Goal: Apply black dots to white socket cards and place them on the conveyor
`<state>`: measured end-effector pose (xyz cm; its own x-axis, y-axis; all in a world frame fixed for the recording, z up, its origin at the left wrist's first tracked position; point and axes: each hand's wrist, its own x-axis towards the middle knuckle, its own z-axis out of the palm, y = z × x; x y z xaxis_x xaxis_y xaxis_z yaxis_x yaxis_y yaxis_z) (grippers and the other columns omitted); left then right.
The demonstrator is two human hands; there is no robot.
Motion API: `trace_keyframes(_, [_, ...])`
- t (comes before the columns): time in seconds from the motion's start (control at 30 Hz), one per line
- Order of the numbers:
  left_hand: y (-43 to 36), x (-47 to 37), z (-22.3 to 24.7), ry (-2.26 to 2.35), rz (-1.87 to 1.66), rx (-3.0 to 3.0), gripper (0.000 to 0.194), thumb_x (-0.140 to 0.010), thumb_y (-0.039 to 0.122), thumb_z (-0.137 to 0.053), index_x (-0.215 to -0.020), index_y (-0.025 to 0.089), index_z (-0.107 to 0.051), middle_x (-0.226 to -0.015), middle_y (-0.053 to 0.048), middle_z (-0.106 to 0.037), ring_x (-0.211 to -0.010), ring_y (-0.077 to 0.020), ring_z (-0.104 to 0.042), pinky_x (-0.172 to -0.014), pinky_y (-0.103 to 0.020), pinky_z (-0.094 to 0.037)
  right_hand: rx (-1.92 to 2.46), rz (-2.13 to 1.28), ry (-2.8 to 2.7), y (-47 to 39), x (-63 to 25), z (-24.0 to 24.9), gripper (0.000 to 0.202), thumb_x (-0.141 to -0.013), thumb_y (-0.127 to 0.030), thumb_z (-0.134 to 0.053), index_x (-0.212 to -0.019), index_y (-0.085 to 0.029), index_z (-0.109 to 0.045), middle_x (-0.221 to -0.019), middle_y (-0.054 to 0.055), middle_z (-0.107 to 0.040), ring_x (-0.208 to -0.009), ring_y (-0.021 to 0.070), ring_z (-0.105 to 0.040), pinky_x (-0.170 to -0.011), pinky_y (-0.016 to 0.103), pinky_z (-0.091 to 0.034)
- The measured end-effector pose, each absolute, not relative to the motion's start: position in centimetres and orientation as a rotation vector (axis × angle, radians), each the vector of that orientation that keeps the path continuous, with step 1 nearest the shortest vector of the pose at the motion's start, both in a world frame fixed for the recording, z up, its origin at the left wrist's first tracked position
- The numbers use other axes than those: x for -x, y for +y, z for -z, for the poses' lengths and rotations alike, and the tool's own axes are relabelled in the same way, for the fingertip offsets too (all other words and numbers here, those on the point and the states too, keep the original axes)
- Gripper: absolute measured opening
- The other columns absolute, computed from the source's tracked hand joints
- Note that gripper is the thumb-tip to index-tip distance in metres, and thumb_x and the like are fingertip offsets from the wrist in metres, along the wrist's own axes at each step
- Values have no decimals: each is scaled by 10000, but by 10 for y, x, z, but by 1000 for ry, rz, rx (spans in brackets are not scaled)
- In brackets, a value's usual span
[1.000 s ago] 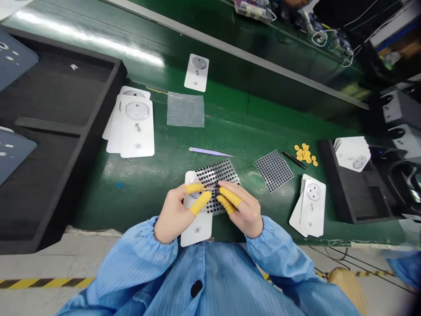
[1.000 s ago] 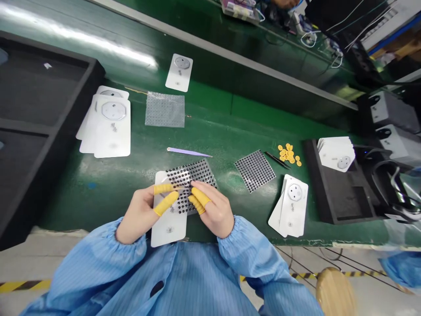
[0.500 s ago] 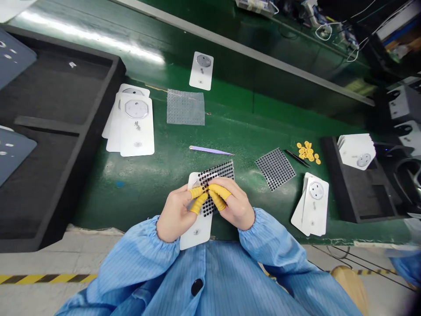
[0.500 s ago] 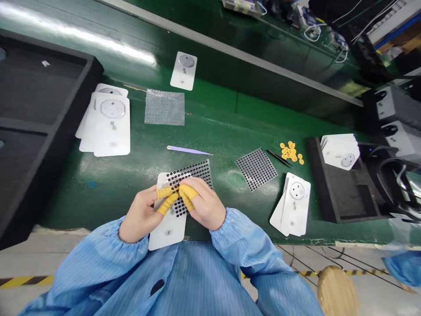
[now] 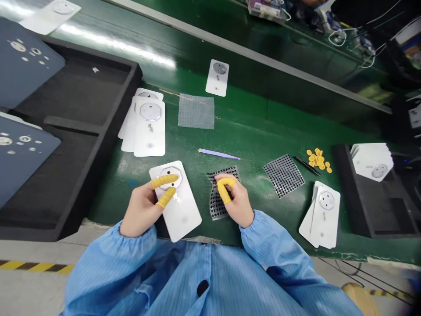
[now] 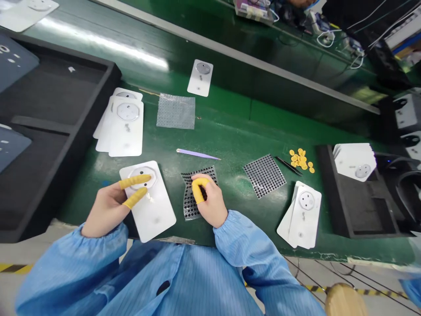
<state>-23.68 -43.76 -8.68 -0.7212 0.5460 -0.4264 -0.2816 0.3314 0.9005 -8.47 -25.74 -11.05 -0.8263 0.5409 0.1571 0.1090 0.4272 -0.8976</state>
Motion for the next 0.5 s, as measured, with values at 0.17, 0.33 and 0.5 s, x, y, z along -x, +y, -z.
trace_keyframes(0.17, [-441,232,78,1959,-1526,-163,445,-662,432,-789,-981,126,-735,-985,-122,-753,-907,-303,-703,-710,-331,-604,563,-1215,-2404,-262,92,105,123,-830,-114,-489,-860,-201,-570,-1010,77,-628,-961,180,-611,-856,344,-513])
trace_keyframes(0.33, [-434,219,68,1904,-1675,-204,312,-695,374,-782,-922,160,-757,-1028,-93,-749,-976,-284,-690,-776,-315,-601,649,-1058,-2429,-267,97,106,149,-808,-100,-457,-841,-199,-563,-969,85,-616,-929,189,-589,-828,343,-500])
trace_keyframes(0.5, [-432,212,60,1839,-1754,-218,251,-706,331,-781,-903,178,-767,-1017,-77,-754,-945,-260,-701,-771,-301,-602,562,-1139,-2376,-264,99,108,73,-800,-157,-522,-798,-188,-588,-936,84,-625,-890,184,-603,-816,340,-517])
